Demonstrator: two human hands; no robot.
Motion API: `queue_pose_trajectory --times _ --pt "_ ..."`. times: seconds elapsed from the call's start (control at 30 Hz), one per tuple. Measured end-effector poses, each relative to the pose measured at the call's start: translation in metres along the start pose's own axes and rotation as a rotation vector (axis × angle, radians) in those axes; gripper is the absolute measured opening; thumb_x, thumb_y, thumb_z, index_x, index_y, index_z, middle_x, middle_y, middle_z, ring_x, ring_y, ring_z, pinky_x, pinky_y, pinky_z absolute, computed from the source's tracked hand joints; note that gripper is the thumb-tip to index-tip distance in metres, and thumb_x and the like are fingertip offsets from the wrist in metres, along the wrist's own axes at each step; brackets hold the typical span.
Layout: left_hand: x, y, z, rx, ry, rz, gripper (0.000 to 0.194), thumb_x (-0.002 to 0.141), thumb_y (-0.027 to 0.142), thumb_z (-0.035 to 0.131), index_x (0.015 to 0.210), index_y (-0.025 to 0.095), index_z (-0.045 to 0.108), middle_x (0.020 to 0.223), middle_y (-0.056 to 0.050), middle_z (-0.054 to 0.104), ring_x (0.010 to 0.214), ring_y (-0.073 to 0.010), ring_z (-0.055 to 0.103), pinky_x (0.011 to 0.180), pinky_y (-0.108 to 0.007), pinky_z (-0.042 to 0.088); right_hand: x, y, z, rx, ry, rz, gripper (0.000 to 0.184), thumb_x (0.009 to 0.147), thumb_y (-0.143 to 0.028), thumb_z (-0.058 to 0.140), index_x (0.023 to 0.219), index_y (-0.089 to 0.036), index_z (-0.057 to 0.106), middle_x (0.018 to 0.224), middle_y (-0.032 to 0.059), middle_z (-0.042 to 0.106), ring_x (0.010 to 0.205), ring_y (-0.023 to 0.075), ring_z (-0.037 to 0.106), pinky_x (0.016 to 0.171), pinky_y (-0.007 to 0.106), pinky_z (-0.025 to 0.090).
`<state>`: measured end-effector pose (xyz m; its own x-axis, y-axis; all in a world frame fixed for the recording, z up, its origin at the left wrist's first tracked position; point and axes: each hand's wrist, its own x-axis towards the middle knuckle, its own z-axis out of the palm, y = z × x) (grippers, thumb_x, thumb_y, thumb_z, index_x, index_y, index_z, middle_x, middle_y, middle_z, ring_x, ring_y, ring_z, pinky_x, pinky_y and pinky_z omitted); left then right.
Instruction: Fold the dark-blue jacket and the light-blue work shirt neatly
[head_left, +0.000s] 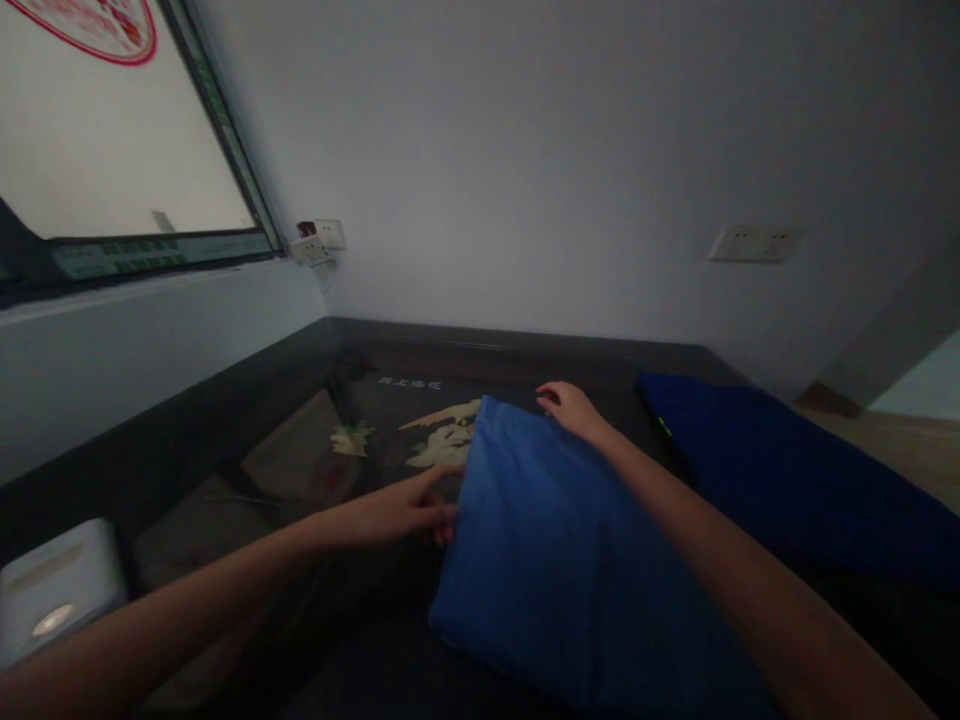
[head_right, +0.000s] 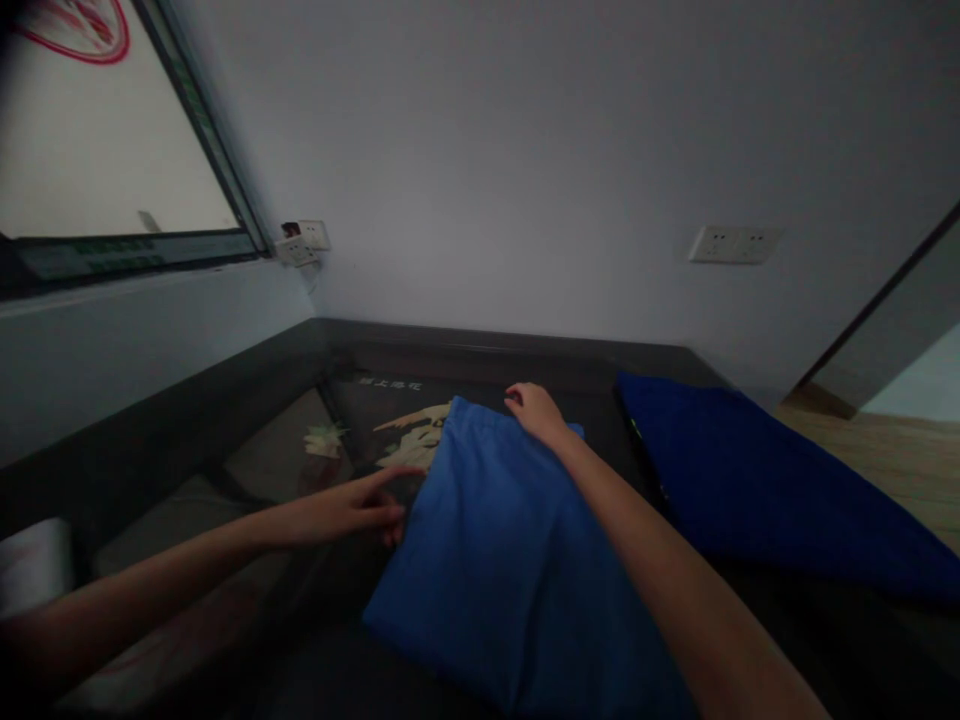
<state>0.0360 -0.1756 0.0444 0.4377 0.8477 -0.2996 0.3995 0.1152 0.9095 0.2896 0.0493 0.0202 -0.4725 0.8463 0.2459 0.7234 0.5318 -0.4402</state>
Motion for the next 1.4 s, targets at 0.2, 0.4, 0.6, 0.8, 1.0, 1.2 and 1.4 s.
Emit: queue_pose_trajectory --times 0.2,0.4,0.6,0.8,1.0,1.2,1.4 --pt "-0.043 -0.010 0.042 -0.131 0.084 0.029 0.068 0.085 0.038 0.057 0.143 0.023 0.024 0.107 -0.005 0.054 0.095 -0.0167 0.053 0.086 -0.033 0.043 0.050 -0.060 0.065 0.025 -0.176 -0.051 0.024 0.088 -0.030 0.055 0.095 -0.014 0.071 0.101 0.0121 0.071 0.095 0.0223 0.065 0.081 0.026 0.044" --pt "-0.057 -0.015 0.061 -0.084 0.099 0.005 0.066 0.085 0.027 0.056 0.144 0.023 0.026 0.111 -0.006 0.054 0.101 -0.0176 0.053 0.091 -0.033 0.042 0.067 -0.051 0.081 0.028 -0.206 -0.033 0.023 0.085 -0.035 0.059 0.085 -0.015 0.070 0.089 0.0095 0.072 0.081 0.0195 0.064 0.068 0.024 0.045" --pt "-0.063 -0.007 0.077 0.054 0.213 0.012 0.064 0.083 0.024 0.056 0.142 0.026 0.031 0.130 -0.007 0.051 0.113 -0.0217 0.050 0.099 -0.036 0.038 0.065 -0.044 0.073 0.110 -0.155 -0.144 0.022 0.086 -0.033 0.051 0.086 -0.014 0.062 0.089 0.0064 0.067 0.080 0.0159 0.060 0.070 0.024 0.045" --pt "-0.071 -0.015 0.085 0.218 0.216 0.176 0.047 0.085 0.016 0.050 0.130 0.029 0.048 0.119 -0.005 0.058 0.111 -0.0202 0.051 0.098 -0.036 0.040 0.062 -0.047 0.061 0.144 -0.100 -0.207 0.023 0.089 -0.034 0.044 0.092 -0.015 0.056 0.093 0.0067 0.064 0.082 0.0159 0.059 0.072 0.025 0.044" --pt "-0.080 -0.014 0.086 0.432 0.110 0.329 0.053 0.079 0.008 0.053 0.129 0.026 0.048 0.110 -0.006 0.063 0.106 -0.0197 0.056 0.099 -0.036 0.040 0.054 -0.057 0.079 0.039 -0.144 -0.191 0.011 0.086 -0.026 0.052 0.088 -0.018 0.059 0.092 0.0065 0.067 0.086 0.0191 0.061 0.075 0.027 0.042" --pt "-0.084 -0.012 0.082 0.407 0.003 0.369 0.058 0.076 0.006 0.056 0.129 0.027 0.048 0.132 -0.004 0.054 0.123 -0.0200 0.048 0.111 -0.041 0.027 0.045 -0.061 0.088 -0.095 -0.164 -0.106 0.017 0.090 -0.033 0.050 0.097 -0.022 0.060 0.103 0.0077 0.068 0.096 0.0224 0.062 0.077 0.029 0.041" --pt "-0.089 -0.011 0.084 0.307 0.027 0.299 0.048 0.083 0.016 0.056 0.127 0.034 0.051 0.137 0.001 0.050 0.129 -0.0205 0.042 0.113 -0.042 0.026 0.042 -0.068 0.081 -0.197 -0.184 -0.060 0.022 0.093 -0.038 0.043 0.107 -0.026 0.056 0.103 0.0076 0.068 0.094 0.0249 0.063 0.075 0.032 0.042"
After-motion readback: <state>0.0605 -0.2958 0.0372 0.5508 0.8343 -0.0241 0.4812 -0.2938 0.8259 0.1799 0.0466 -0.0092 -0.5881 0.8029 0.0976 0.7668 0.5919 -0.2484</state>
